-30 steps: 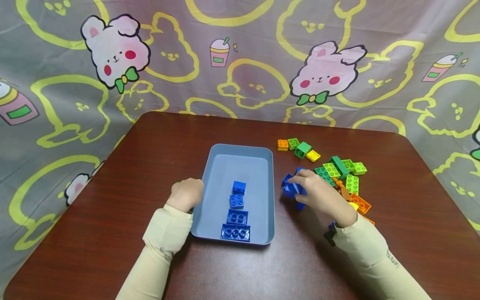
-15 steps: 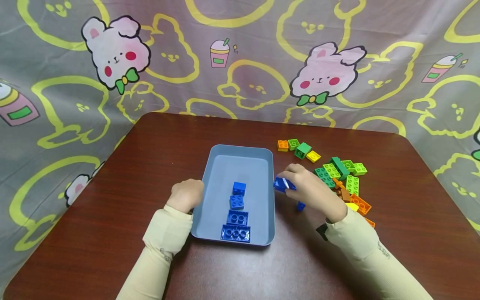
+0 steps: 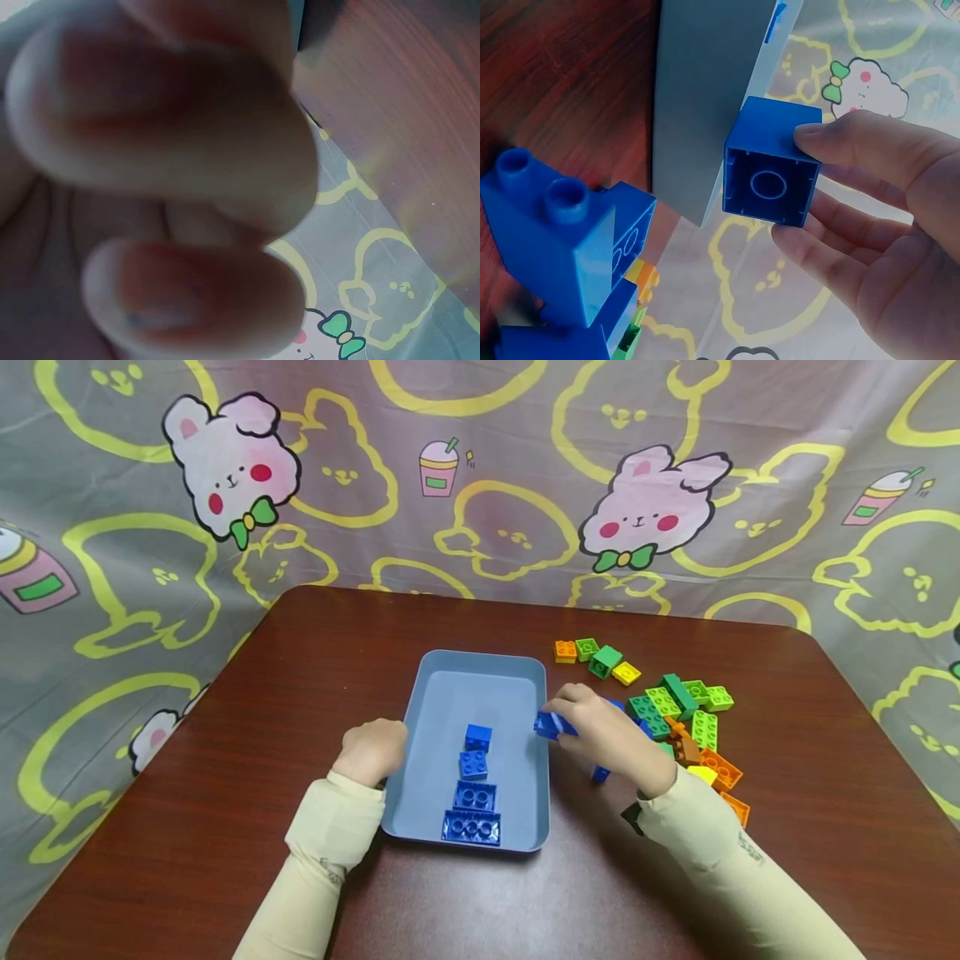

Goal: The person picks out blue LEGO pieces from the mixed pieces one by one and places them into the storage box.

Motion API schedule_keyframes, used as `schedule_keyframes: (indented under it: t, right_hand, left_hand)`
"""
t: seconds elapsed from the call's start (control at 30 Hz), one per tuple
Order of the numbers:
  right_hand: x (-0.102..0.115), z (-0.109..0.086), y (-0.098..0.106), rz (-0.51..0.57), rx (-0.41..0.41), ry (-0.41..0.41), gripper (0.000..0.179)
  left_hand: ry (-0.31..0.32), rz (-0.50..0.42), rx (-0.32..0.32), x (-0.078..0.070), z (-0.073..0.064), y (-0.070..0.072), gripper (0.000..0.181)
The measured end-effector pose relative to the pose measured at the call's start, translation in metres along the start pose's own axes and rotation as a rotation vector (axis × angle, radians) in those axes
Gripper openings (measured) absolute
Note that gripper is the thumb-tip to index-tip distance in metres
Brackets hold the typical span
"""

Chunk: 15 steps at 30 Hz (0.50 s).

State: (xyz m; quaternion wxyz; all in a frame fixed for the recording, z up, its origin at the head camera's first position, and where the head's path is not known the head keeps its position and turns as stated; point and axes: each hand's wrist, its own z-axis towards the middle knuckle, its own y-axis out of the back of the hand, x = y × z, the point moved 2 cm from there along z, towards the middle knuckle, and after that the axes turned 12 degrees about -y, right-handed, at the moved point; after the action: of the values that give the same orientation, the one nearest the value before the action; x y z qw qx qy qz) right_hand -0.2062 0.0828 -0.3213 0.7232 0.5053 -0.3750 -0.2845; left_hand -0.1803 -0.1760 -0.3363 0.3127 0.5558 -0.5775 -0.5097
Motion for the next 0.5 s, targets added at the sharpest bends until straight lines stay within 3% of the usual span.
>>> schedule_keyframes:
  t: [0.5]
  right_hand:
    - [0.0049,0.0096,-0.0010,-0.004,-0.007,0.017,0.038]
  left_hand:
    - [-0.007,0.002,0.008,-0.0002,-0.0002,-0.0005,0.022]
